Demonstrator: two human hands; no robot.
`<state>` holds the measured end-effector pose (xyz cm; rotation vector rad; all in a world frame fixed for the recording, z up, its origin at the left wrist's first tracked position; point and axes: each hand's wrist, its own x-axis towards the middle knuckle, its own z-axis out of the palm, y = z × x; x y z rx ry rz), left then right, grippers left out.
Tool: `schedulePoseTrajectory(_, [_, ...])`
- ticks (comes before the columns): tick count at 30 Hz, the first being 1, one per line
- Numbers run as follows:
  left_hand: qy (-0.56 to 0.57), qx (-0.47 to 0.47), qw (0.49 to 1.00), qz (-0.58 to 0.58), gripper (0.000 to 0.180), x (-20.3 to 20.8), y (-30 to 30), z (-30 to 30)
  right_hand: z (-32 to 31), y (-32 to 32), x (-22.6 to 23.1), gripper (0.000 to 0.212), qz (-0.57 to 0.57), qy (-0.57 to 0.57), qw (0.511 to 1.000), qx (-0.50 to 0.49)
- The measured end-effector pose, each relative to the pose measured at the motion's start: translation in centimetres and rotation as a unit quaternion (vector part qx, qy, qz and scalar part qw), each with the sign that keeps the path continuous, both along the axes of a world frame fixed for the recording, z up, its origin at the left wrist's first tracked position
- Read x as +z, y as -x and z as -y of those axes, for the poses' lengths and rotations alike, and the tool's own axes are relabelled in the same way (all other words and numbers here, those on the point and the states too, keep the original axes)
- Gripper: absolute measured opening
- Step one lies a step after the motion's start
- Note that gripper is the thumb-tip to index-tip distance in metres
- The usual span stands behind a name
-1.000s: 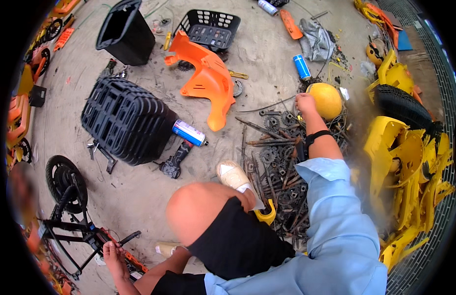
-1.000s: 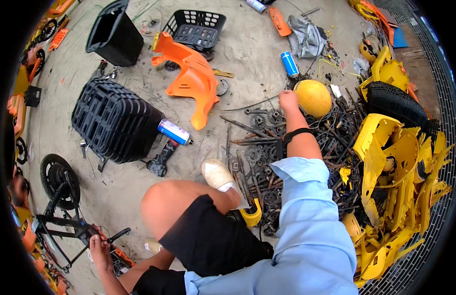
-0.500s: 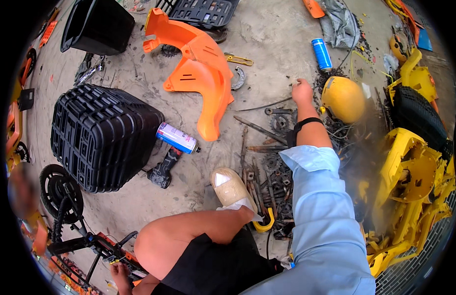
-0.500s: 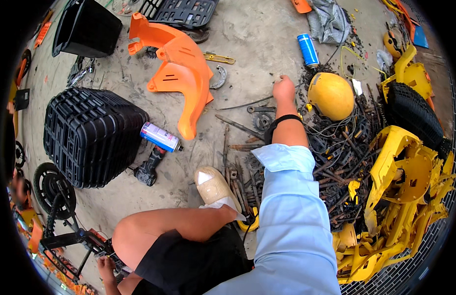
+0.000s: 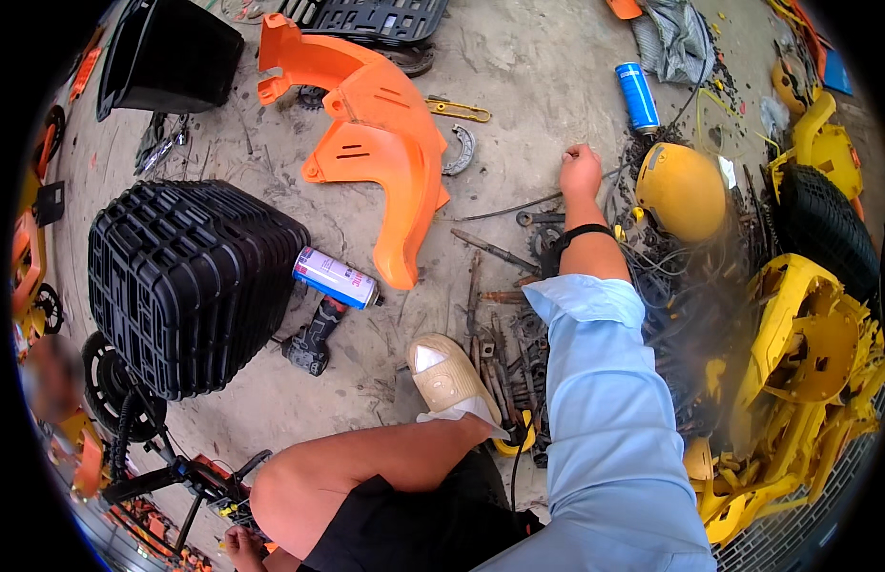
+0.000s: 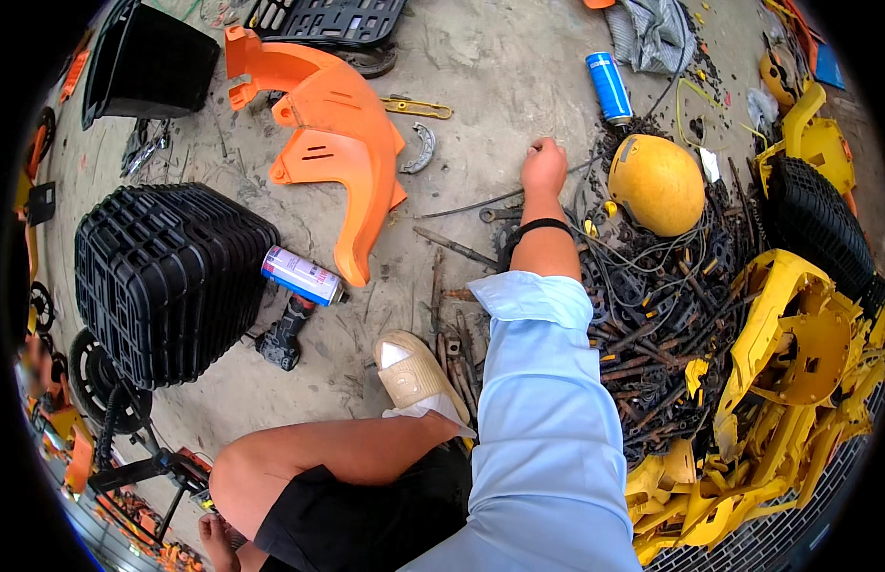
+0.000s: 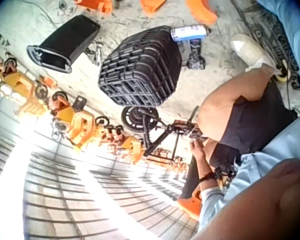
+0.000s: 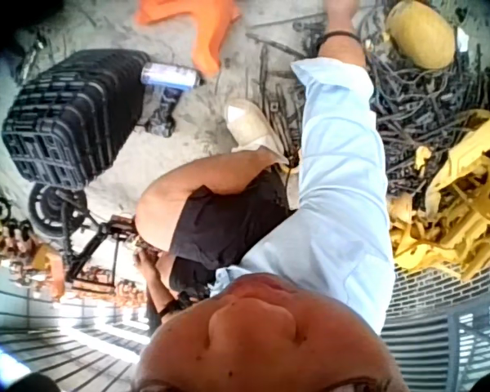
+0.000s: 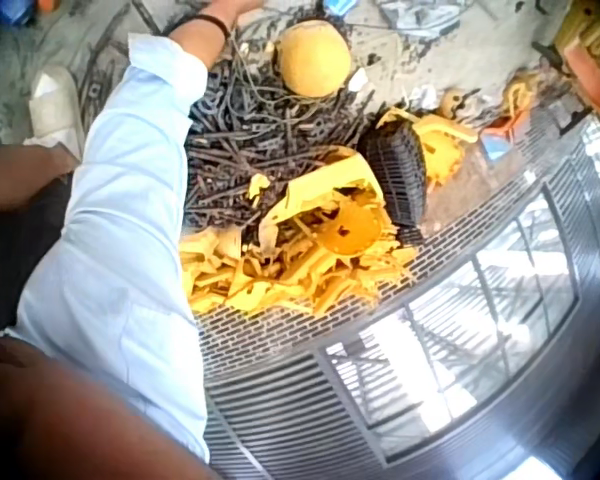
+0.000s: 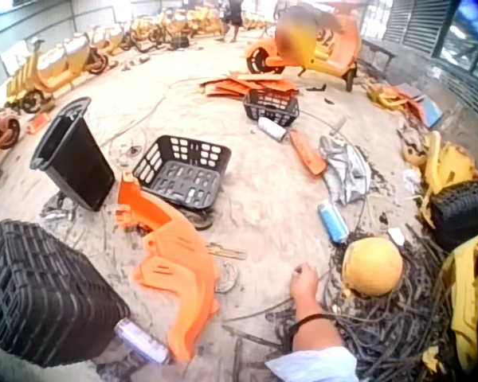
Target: The person assembles an orange and yellow electric scooter while sitting on the floor. They attach an orange body panel to the frame, insert and tighten screws, and handle small fasteners and wires.
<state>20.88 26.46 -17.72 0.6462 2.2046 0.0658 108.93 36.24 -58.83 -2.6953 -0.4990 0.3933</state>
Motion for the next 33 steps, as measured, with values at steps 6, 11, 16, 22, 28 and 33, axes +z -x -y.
schedulePoseTrajectory(6, [-0.122,-0.069,0.990,-0.003,0.020,-2.3,-4.9,-1.0,1.6,1.2,-0.3,0.012,0.025,-0.049,0.998,0.029])
schedulePoseTrajectory(11, [-0.048,-0.126,0.991,0.012,0.018,-2.3,-7.7,-2.2,1.7,2.4,0.9,0.013,-0.008,-0.034,0.999,-0.005])
schedulePoseTrajectory(16, [-0.081,-0.139,0.987,-0.017,0.015,-2.4,-8.5,-1.7,1.3,2.2,1.4,0.014,0.020,-0.004,0.999,0.043])
schedulePoseTrajectory(22, [-0.106,-0.163,0.981,-0.026,0.013,-1.9,-9.3,-1.5,1.5,1.2,0.3,0.018,0.030,0.015,0.996,0.085])
schedulePoseTrajectory(28, [-0.092,-0.186,0.978,-0.029,0.013,-1.4,-9.7,-2.0,2.9,-0.5,0.6,0.020,0.025,-0.043,0.998,0.036])
schedulePoseTrajectory(33, [-0.092,-0.172,0.980,-0.023,0.011,-1.3,-8.7,-2.0,3.9,-0.4,0.9,0.024,0.000,-0.048,0.998,0.037])
